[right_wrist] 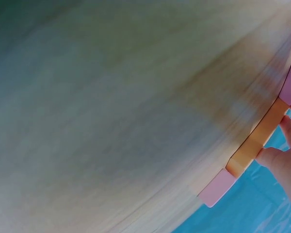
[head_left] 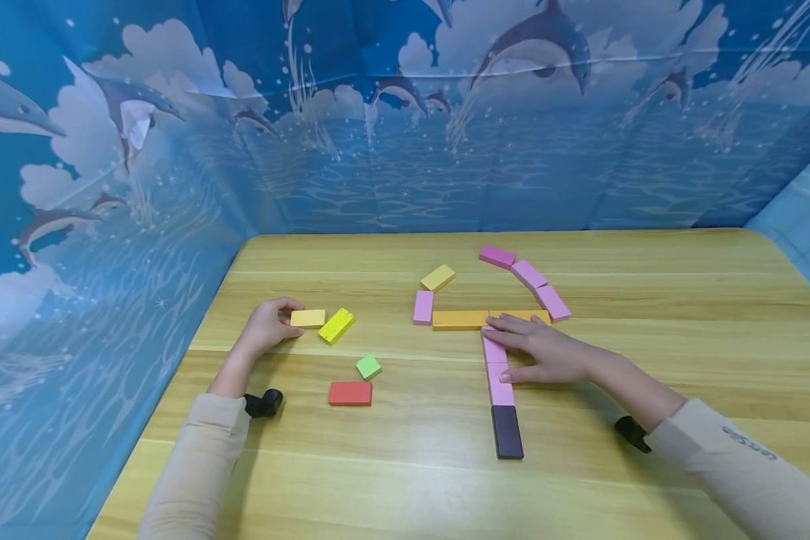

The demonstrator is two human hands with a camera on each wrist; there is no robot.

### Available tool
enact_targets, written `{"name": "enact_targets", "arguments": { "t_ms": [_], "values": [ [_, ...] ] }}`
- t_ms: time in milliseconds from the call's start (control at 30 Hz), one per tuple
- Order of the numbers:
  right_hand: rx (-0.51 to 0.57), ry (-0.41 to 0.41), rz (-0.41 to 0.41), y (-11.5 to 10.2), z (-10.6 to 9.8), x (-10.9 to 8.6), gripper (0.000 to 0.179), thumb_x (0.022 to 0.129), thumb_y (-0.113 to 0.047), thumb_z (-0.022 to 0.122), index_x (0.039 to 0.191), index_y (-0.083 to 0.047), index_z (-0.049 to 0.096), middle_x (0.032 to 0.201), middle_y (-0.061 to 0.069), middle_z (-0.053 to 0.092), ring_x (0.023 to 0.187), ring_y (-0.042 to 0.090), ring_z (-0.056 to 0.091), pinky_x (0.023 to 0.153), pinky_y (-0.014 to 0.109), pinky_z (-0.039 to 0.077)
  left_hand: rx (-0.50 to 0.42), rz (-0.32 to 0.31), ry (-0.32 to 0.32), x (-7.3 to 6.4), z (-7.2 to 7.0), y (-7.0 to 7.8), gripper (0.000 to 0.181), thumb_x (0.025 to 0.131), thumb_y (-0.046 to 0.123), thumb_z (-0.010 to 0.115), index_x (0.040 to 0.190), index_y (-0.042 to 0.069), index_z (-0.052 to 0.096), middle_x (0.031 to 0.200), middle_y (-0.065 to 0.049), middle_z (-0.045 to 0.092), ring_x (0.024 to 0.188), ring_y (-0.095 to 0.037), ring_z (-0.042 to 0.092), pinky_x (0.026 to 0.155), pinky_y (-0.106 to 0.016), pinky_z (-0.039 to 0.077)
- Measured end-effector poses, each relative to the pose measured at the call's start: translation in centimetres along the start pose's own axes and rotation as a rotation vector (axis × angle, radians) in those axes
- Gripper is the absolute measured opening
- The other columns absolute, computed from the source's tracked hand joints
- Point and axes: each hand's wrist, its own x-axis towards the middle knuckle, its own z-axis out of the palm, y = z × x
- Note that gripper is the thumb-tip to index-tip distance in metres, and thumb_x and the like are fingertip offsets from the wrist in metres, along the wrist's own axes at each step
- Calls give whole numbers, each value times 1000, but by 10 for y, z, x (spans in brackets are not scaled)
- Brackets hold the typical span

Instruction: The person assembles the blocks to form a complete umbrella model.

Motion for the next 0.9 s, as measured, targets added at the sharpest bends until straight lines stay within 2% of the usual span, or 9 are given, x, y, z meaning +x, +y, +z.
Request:
{"name": "enact_targets", "arguments": {
  "t_ms": [267,533,900],
  "values": [
    [-7,21,-24,0,1,0,71,86,-42,64,141,-5,40,147,18,32,135,40,24,99,69,13,-13,-48,-9,0,-2,-2,40,78,-2,71,116,-5,58,114,-23,56,92,-31,55,74,-34,45],
    [3,2,1,2,1,0,72,85,-42,65,142,-7,39,148,15,30,136,37,23,101,66,12,-13,-77,4,2,-5,1,39,78,1,73,115,-3,59,111,-21,58,91,-29,55,71,-30,45],
    [4,2,-2,2,1,1,72,85,-43,64,142,-6,39,148,16,30,136,38,22,101,67,12,-5,-60,73,8,-7,12,41,78,7,74,115,-4,59,108,-21,58,93,-32,58,76,-37,46]
  ]
}}
